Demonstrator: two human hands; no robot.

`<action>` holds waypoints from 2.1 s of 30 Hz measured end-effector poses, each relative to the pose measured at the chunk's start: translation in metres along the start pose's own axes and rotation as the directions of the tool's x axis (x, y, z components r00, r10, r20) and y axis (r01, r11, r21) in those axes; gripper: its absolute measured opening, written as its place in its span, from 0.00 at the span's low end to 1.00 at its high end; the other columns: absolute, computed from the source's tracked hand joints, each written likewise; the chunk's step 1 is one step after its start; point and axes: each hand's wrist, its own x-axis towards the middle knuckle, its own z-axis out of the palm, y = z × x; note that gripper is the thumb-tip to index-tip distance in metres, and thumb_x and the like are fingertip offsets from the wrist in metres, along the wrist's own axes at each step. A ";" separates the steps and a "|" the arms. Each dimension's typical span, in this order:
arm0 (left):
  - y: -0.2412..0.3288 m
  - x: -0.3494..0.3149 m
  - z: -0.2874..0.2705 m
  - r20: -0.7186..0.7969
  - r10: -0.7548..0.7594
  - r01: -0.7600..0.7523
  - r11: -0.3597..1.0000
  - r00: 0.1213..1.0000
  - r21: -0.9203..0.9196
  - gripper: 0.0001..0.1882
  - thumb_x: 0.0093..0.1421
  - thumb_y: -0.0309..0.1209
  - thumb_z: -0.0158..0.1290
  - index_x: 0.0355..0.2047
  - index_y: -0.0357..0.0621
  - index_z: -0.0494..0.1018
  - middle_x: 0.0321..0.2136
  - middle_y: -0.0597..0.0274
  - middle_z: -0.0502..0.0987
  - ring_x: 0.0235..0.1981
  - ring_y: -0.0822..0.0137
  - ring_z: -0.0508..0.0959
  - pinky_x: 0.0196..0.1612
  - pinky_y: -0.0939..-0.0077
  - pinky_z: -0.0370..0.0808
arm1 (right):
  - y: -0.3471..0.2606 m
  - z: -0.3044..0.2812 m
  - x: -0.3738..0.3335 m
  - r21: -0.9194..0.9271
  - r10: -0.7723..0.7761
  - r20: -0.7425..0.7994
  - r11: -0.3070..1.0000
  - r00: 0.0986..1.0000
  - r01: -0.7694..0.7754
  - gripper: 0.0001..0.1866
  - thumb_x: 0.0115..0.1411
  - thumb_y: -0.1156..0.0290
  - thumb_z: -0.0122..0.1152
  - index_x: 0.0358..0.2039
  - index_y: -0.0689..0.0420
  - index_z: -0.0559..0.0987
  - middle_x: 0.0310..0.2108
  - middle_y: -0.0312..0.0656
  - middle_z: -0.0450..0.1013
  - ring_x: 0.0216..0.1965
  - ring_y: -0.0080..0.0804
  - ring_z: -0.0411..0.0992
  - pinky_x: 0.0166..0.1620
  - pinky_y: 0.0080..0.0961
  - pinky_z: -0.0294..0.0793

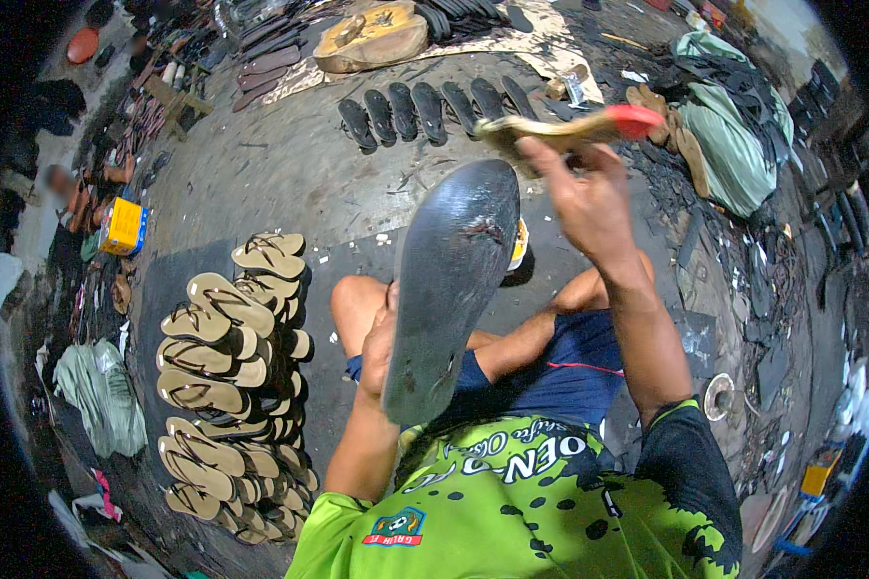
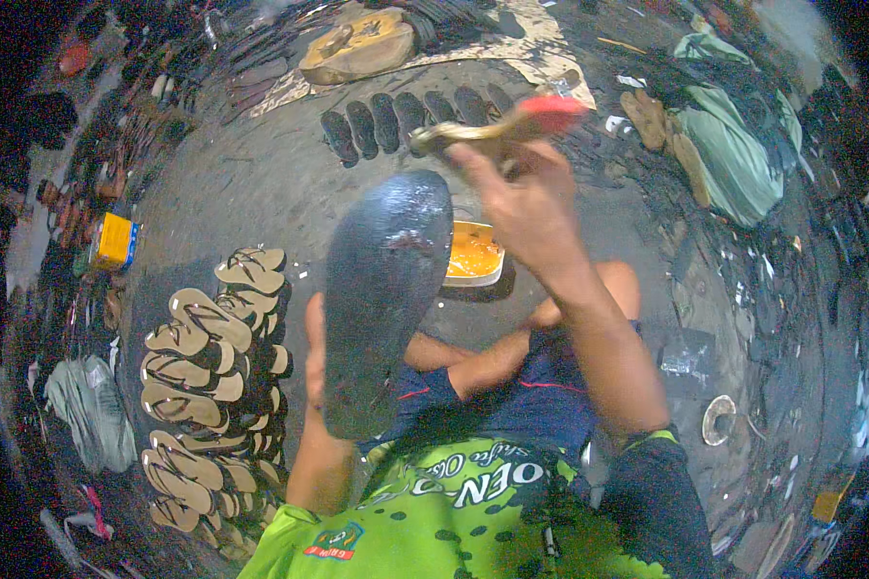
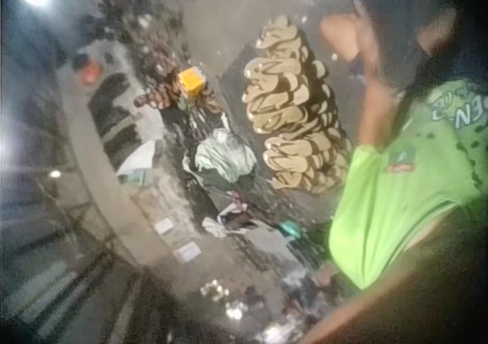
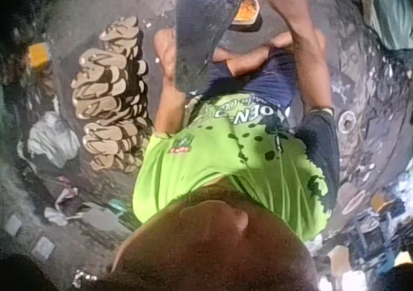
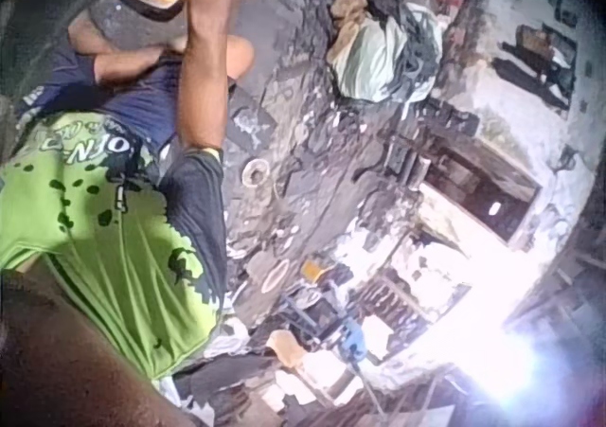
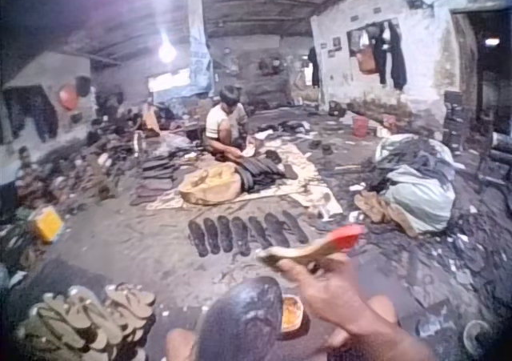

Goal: The person sits on the floor and repeatedly applies a yellow substance from a container onto the soles of flip-flops using a brush. They handle each flip-flop individually, brush the sole, and place it aside.

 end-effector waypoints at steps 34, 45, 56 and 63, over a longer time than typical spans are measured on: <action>-0.048 0.109 -0.276 -0.644 -0.281 0.015 0.922 0.712 -0.386 0.27 0.65 0.48 0.38 0.56 0.45 0.67 0.54 0.49 0.72 0.54 0.45 0.72 0.51 0.27 0.63 | 0.023 0.024 -0.085 0.234 0.541 0.202 0.783 0.816 -0.577 0.09 0.58 0.72 0.63 0.37 0.63 0.78 0.34 0.38 0.73 0.38 0.24 0.70 0.45 0.23 0.68; -0.011 0.099 -0.257 -0.934 -0.072 0.346 0.936 0.350 0.057 0.19 0.56 0.21 0.44 0.50 0.45 0.66 0.38 0.62 0.74 0.35 0.69 0.77 0.34 0.73 0.79 | 0.089 0.056 -0.094 0.230 0.768 0.136 0.590 0.626 -0.774 0.15 0.61 0.67 0.62 0.40 0.68 0.79 0.40 0.43 0.76 0.42 0.28 0.71 0.49 0.29 0.69; 0.004 0.338 -0.522 -0.786 0.319 0.243 0.830 0.530 0.501 0.28 0.59 0.28 0.49 0.61 0.42 0.61 0.44 0.56 0.75 0.39 0.66 0.77 0.40 0.70 0.75 | 0.099 0.046 -0.103 0.039 0.878 0.002 0.478 0.478 -0.877 0.22 0.62 0.61 0.60 0.46 0.68 0.76 0.45 0.44 0.73 0.46 0.31 0.69 0.52 0.27 0.66; 0.006 0.245 -0.514 -0.319 0.831 0.480 0.073 0.456 0.874 0.29 0.57 0.42 0.59 0.54 0.39 0.68 0.54 0.46 0.69 0.55 0.49 0.68 0.61 0.56 0.57 | 0.127 0.087 -0.095 -0.292 0.717 0.288 0.697 0.635 -0.655 0.14 0.61 0.71 0.58 0.44 0.66 0.75 0.52 0.47 0.68 0.54 0.35 0.64 0.58 0.30 0.60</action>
